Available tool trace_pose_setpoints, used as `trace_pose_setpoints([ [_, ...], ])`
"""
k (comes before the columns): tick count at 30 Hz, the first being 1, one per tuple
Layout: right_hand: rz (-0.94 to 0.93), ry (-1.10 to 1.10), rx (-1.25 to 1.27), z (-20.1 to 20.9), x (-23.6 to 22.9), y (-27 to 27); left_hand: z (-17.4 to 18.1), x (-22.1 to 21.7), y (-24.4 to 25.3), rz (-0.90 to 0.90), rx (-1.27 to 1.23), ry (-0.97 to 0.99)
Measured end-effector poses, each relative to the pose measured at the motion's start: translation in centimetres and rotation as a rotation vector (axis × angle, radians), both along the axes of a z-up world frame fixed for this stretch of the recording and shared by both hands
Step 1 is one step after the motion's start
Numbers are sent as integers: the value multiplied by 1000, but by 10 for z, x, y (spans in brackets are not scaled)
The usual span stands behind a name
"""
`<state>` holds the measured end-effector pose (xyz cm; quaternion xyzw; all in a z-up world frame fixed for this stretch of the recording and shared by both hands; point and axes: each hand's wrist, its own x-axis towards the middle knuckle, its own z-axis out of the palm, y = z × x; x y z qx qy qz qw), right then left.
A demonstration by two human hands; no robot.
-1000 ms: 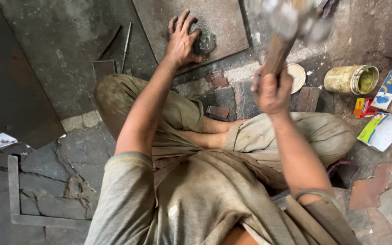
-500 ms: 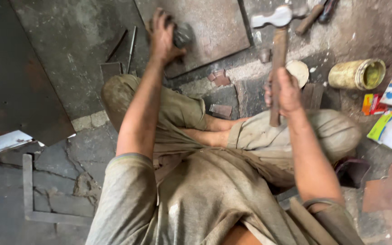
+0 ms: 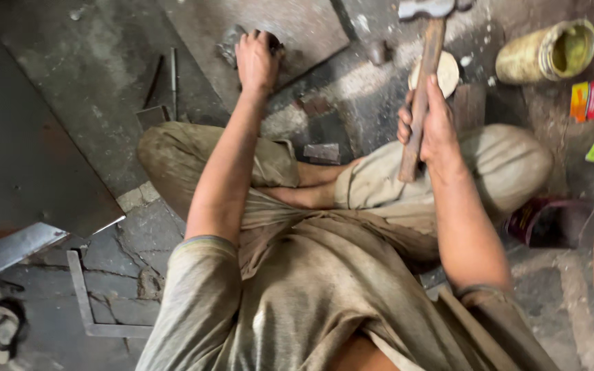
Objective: The person sits on the floor and uses a hammer to repeatedly strike a small metal piece placed on a flat metal plate. They adjust the metal piece's position multiple times and use a chisel to work on the metal.
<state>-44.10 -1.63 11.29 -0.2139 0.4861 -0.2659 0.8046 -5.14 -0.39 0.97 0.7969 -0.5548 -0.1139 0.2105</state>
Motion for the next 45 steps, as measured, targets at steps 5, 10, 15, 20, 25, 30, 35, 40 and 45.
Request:
trace_pose_setpoints([
  [5, -11, 14, -56, 6, 6, -9, -15, -60, -4, -92, 87, 521],
  [10, -19, 60, -69, 20, 10, -1, -17, -89, -10, -201, -95, 413],
  [15, -30, 64, -73, 25, 10, 0, 15, -56, 49, -177, 85, 168],
  [20, 22, 39, -99, 28, 18, 1, 20, -52, 93, -270, 82, 90],
  [25, 58, 115, -120, 32, 22, 3, 20, -43, 91, -289, -5, 59],
  [30, 54, 85, -90, 23, 20, 6, 24, -17, 59, 165, 42, 842],
  [35, 85, 150, -106, 22, 27, 1, 10, 6, -3, 329, 97, 717],
  [40, 104, 162, -122, 18, 26, 6, -13, 26, 18, 311, -21, 214],
  [45, 114, 189, -96, 16, 33, -4, -20, 74, 46, 134, 40, -3],
])
